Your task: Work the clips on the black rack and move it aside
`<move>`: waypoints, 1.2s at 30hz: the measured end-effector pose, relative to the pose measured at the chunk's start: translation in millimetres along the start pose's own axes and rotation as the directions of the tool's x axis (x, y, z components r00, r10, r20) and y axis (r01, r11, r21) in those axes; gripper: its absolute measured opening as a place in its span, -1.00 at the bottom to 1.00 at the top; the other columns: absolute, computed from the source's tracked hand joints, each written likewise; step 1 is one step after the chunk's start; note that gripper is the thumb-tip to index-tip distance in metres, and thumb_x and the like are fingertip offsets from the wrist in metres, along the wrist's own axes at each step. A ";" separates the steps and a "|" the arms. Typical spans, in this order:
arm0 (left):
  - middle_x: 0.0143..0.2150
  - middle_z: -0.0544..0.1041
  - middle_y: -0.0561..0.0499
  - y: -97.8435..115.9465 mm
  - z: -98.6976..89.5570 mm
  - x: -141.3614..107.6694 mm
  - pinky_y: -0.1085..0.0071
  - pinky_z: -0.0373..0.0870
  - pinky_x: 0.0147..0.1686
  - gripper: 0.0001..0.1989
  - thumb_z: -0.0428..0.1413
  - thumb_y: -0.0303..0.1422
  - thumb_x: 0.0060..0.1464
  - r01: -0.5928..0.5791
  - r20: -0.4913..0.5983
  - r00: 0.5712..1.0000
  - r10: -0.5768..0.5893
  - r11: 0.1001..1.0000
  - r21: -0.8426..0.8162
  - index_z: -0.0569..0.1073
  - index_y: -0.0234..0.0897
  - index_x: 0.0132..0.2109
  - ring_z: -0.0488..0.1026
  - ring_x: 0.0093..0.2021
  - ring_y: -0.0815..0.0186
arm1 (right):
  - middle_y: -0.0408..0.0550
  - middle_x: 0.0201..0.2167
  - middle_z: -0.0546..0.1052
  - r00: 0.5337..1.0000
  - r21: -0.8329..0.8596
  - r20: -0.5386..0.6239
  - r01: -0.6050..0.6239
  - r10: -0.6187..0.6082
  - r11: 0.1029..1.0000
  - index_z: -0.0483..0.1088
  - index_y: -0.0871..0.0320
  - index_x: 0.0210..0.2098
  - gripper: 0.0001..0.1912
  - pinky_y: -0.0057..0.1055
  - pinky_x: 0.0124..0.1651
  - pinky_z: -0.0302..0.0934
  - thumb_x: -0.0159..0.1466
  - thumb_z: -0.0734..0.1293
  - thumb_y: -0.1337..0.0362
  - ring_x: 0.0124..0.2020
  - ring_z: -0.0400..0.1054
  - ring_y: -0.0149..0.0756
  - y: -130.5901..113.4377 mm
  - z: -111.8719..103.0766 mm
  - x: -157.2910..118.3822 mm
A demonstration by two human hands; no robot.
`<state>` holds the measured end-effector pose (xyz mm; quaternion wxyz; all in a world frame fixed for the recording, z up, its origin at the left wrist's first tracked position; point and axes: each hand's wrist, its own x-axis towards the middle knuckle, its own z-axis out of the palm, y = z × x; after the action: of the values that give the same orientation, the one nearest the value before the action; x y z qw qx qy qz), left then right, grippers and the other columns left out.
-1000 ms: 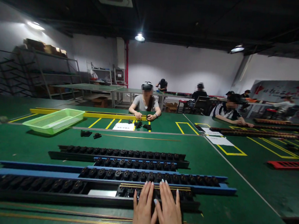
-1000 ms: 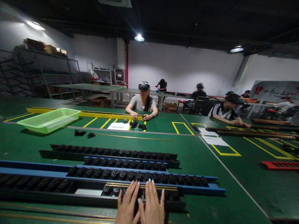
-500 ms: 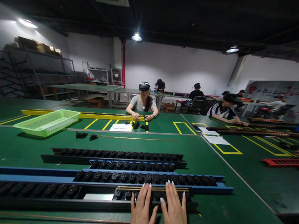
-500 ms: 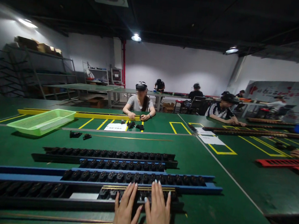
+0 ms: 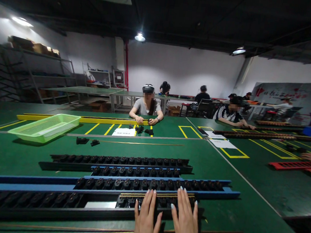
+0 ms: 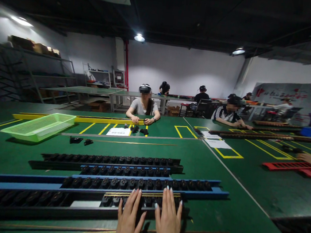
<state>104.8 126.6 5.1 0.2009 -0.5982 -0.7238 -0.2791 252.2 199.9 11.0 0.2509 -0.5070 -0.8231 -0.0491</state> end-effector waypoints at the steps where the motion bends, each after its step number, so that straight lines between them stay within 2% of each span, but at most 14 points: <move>1: 0.29 0.27 -0.07 0.3 -0.3 0.0 0.14 -0.02 0.26 -0.37 -0.10 -0.42 0.19 0.001 0.004 1.000 -0.001 1.000 0.003 -0.11 -0.16 0.37 0.19 0.26 0.25 | -0.02 0.33 0.08 1.000 0.004 0.003 -0.003 0.003 1.000 -0.14 0.14 0.35 -0.38 0.08 0.32 -0.22 0.38 -0.05 0.01 0.34 -0.06 -0.21 0.1 -1.1 0.4; 6: 0.27 0.29 -0.09 8.1 -1.0 1.0 0.08 -0.13 0.29 -0.37 -0.10 -0.42 0.19 0.074 -0.046 0.996 -0.076 0.996 -0.054 -0.09 -0.16 0.36 0.19 0.26 0.24 | 0.04 0.32 0.08 0.997 -0.019 -0.032 -0.073 0.073 0.997 -0.09 0.20 0.34 -0.35 0.10 0.30 -0.20 0.37 -0.13 -0.01 0.34 -0.04 -0.16 5.4 -2.6 2.4; 9: 0.27 0.30 -0.07 9.4 -1.2 1.4 0.09 -0.17 0.30 -0.38 -0.11 -0.42 0.19 0.083 -0.057 0.994 -0.088 0.993 -0.078 -0.07 -0.14 0.36 0.19 0.26 0.26 | 0.03 0.31 0.10 0.997 -0.041 -0.047 -0.066 0.064 0.997 -0.03 0.23 0.32 -0.34 0.08 0.30 -0.19 0.37 -0.14 -0.01 0.33 -0.03 -0.16 8.8 1.1 1.3; 15: 0.29 0.27 -0.02 1.7 -3.3 0.8 0.16 -0.13 0.30 -0.38 -0.09 -0.39 0.20 0.025 -0.005 1.000 -0.025 0.999 -0.047 -0.07 -0.13 0.36 0.18 0.27 0.30 | 0.03 0.31 0.11 0.997 -0.038 -0.048 -0.053 0.052 0.998 -0.07 0.21 0.33 -0.35 0.07 0.31 -0.23 0.37 -0.10 0.00 0.34 -0.05 -0.19 10.2 0.9 0.4; 19: 0.30 0.26 0.00 0.4 -5.1 0.6 0.16 -0.12 0.30 -0.38 -0.08 -0.40 0.20 0.025 0.005 1.000 -0.025 0.999 -0.033 -0.09 -0.12 0.36 0.16 0.28 0.31 | 0.02 0.32 0.10 0.996 -0.018 -0.057 -0.072 0.071 0.997 -0.08 0.16 0.34 -0.36 0.12 0.32 -0.30 0.37 -0.12 0.00 0.34 -0.06 -0.20 13.7 -4.6 3.1; 24: 0.29 0.27 -0.05 1.5 -5.0 0.7 0.14 0.00 0.27 -0.34 -0.07 -0.40 0.18 0.026 0.013 1.000 -0.026 0.999 -0.025 -0.12 -0.13 0.37 0.20 0.26 0.25 | 0.07 0.30 0.14 0.993 -0.016 -0.075 -0.097 0.096 0.995 -0.05 0.22 0.33 -0.33 0.12 0.32 -0.30 0.36 -0.16 -0.02 0.34 -0.05 -0.17 17.7 -1.1 3.0; 28: 0.29 0.27 -0.08 1.3 -5.1 0.4 0.11 -0.02 0.27 -0.35 -0.08 -0.40 0.19 0.025 0.019 1.000 -0.025 0.999 -0.027 -0.12 -0.14 0.37 0.20 0.26 0.23 | 0.07 0.30 0.14 0.993 -0.008 -0.074 -0.089 0.088 0.996 -0.03 0.24 0.33 -0.32 0.06 0.32 -0.24 0.37 -0.14 -0.02 0.34 -0.07 -0.18 18.7 2.8 1.6; 36: 0.29 0.27 -0.04 2.7 -7.0 1.1 0.12 -0.04 0.27 -0.36 -0.10 -0.42 0.20 0.042 0.008 0.999 -0.041 0.999 -0.033 -0.12 -0.11 0.36 0.18 0.27 0.26 | 0.08 0.30 0.15 0.986 0.012 -0.097 -0.134 0.135 0.991 -0.02 0.24 0.32 -0.31 0.12 0.32 -0.30 0.36 -0.17 -0.04 0.33 -0.03 -0.17 20.9 -1.7 4.8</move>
<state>107.0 123.3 11.5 0.1826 -0.5873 -0.7321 -0.2929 269.0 213.3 11.1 0.2951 -0.5577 -0.7739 -0.0546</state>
